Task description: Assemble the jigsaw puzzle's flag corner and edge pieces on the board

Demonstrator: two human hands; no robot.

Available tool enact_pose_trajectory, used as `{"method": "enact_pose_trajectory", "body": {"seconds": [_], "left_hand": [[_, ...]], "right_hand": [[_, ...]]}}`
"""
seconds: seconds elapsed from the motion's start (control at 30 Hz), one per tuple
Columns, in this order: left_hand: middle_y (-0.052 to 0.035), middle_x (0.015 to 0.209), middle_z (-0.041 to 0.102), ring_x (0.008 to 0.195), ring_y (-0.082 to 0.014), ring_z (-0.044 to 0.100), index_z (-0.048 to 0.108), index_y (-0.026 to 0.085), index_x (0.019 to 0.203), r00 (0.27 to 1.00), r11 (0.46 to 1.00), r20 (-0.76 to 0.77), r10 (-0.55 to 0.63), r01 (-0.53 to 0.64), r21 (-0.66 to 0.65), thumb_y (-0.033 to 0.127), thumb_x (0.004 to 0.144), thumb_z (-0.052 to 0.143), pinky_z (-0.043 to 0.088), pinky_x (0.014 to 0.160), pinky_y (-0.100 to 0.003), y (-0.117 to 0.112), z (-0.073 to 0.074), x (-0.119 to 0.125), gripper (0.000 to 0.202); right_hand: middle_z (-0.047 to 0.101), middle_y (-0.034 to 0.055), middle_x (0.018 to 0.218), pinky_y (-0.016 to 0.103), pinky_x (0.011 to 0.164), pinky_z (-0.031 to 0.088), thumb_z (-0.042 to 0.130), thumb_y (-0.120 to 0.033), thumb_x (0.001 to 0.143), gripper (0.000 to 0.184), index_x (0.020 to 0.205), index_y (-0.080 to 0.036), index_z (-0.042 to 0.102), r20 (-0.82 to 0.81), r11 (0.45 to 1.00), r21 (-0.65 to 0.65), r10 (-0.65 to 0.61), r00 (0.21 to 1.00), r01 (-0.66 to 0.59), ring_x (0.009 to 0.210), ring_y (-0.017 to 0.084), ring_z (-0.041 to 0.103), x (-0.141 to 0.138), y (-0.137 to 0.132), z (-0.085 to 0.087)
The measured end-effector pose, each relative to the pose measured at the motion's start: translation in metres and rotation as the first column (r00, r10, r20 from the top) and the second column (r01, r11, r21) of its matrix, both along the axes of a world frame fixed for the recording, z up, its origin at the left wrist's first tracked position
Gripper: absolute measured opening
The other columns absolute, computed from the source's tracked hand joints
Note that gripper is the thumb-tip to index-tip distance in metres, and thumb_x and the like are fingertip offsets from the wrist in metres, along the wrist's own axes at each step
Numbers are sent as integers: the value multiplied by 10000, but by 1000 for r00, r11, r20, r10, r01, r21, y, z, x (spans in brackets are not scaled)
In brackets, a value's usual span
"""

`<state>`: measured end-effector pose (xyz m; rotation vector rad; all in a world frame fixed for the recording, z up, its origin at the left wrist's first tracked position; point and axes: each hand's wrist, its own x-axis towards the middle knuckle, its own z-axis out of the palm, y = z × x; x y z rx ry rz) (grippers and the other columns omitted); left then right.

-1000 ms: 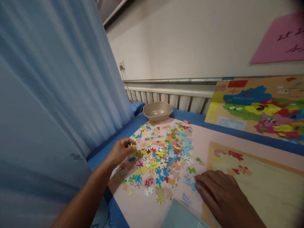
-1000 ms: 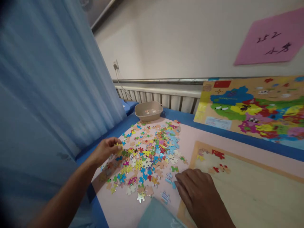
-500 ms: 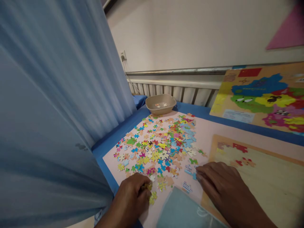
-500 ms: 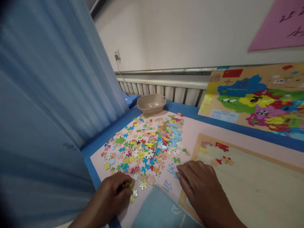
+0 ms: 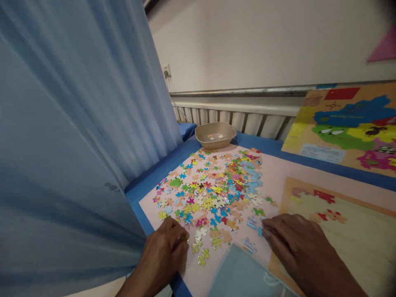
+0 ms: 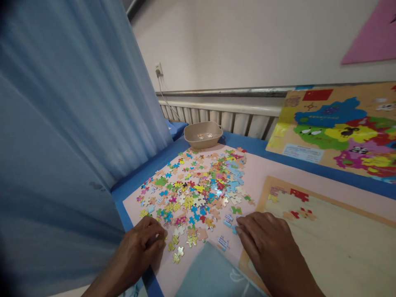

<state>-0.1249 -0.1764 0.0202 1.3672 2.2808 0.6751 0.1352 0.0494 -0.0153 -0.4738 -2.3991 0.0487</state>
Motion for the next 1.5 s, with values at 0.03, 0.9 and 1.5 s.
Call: {"method": "enact_pose_trajectory", "body": {"seconds": [0.03,0.9,1.5], "left_hand": [[-31,963,669,871,-184,657,712,263,861,1000,1000,-29,13,-13,16,191,938,555,452,777,-317,4,2,-4,189],[0,785,706,740,-172,626,718,217,843,984,973,13,175,-175,148,239,900,596,416,687,-279,55,-10,-55,136],[-28,900,634,851,-183,640,724,228,915,960,998,-278,-18,31,45,220,955,565,423,747,-310,27,-11,-28,164]], "right_hand": [[763,20,883,364,756,416,470,-340,1077,287,986,-242,724,-1,1000,1,1,1000,-1,826,207,666,0,0,1],[775,42,870,392,730,437,487,-405,1066,293,964,-269,726,2,1000,-22,6,1000,-6,806,240,689,0,3,-2],[776,50,871,400,734,445,456,-404,1070,350,943,-250,743,47,998,-63,-18,999,21,811,240,690,2,0,-1]]}}
